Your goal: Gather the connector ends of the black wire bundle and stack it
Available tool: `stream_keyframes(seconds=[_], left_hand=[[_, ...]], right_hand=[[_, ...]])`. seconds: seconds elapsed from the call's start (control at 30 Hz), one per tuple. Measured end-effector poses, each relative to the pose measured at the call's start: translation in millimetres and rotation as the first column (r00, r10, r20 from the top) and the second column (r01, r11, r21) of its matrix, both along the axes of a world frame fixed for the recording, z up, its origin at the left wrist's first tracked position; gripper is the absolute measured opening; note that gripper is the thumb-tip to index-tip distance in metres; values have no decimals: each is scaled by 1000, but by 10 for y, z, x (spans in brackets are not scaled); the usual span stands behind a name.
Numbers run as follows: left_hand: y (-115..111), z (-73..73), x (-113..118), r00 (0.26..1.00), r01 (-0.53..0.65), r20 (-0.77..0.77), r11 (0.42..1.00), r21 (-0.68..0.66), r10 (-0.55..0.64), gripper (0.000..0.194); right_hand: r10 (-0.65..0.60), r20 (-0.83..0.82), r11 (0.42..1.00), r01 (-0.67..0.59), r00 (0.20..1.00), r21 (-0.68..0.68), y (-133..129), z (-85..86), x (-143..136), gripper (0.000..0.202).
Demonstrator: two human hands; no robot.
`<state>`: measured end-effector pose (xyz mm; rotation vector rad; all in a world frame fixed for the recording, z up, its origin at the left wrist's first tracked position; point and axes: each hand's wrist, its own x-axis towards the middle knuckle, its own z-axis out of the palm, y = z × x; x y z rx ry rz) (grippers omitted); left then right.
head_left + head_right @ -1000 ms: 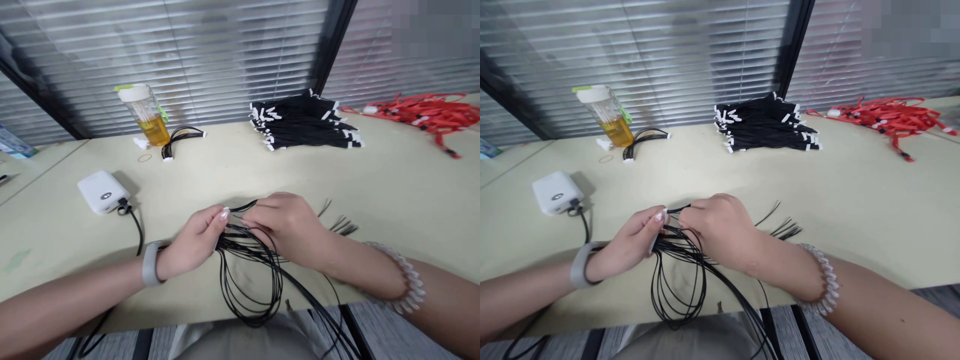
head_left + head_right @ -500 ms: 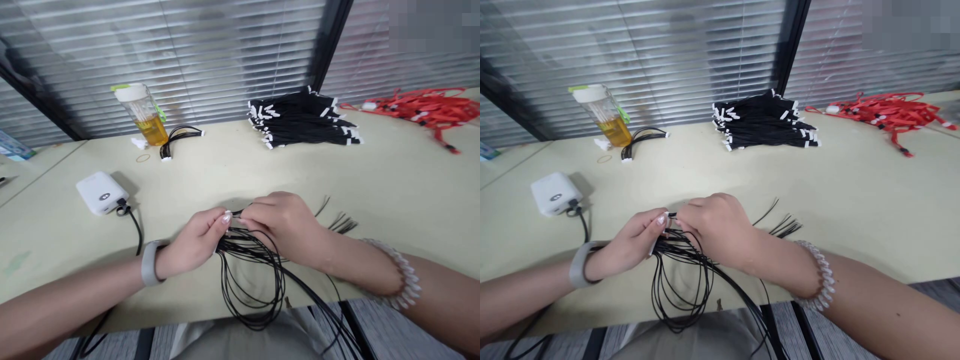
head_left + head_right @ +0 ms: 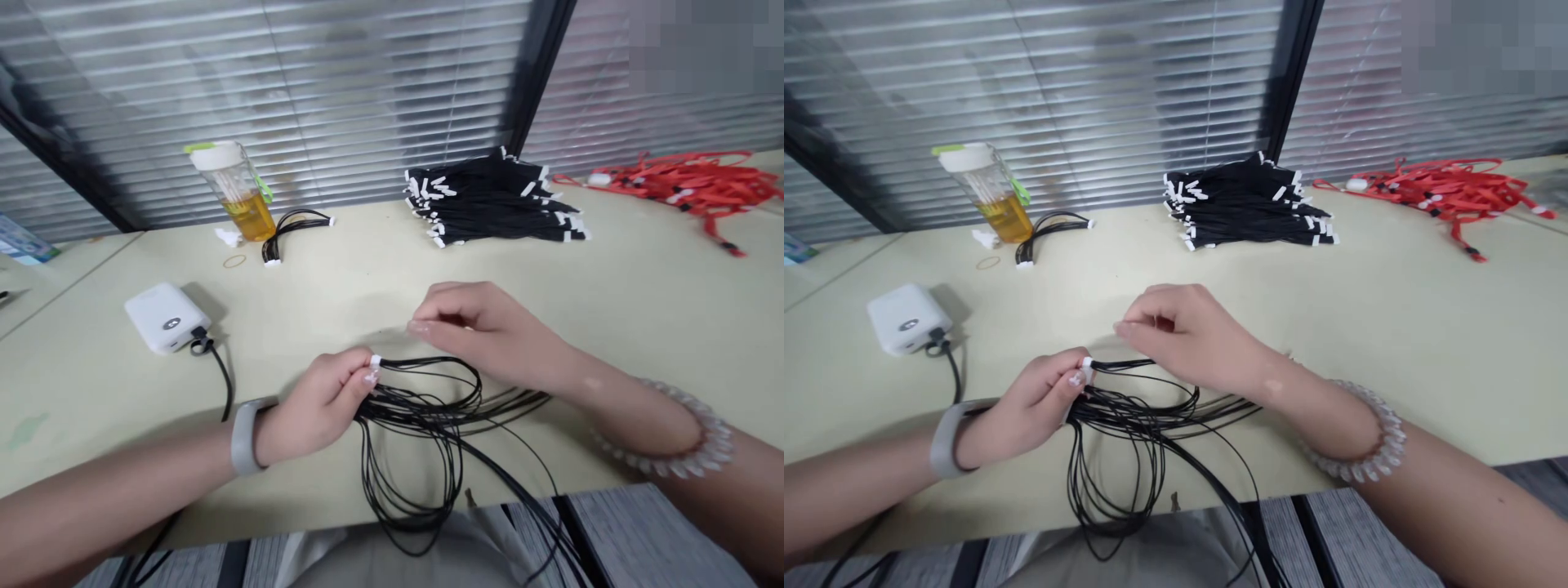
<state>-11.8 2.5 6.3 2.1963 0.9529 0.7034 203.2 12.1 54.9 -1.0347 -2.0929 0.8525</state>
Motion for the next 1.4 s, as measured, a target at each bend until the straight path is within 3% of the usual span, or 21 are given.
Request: stream_keyframes(seconds=[0.13, 0.37, 0.53, 0.7, 0.77, 0.93, 1.1, 1.4], left_hand=[[7, -9, -5, 999, 38, -8, 999, -2, -38, 32], [2, -6, -7, 994, 104, -34, 994, 12, -104, 31], [-17, 17, -4, 984, 164, -72, 985, 49, -160, 30], [-32, 17, -16, 971, 226, -104, 971, 81, -217, 30], [-36, 19, -15, 964, 250, -117, 964, 93, -239, 31], [-39, 24, -4, 961, 262, -126, 958, 120, -247, 32], [-33, 16, -6, 962, 250, -136, 963, 104, -236, 32], [-31, 10, -2, 962, 255, -136, 960, 115, -239, 29]], right_hand=[[204, 110, 966, -182, 973, -181, -2, -42, -17, 26], [216, 75, 899, -168, 974, -405, -6, -74, -35, 29], [278, 23, 795, -217, 960, -567, 28, -44, -20, 18], [280, -76, 650, -247, 957, -719, 47, -74, -35, 12], [287, -93, 630, -261, 953, -731, 47, -84, -36, 13], [345, -69, 667, -296, 936, -683, 33, -73, -16, 18], [320, -51, 733, -282, 946, -619, -2, -47, -6, 19], [300, -22, 791, -262, 954, -553, -35, -22, -5, 19]])
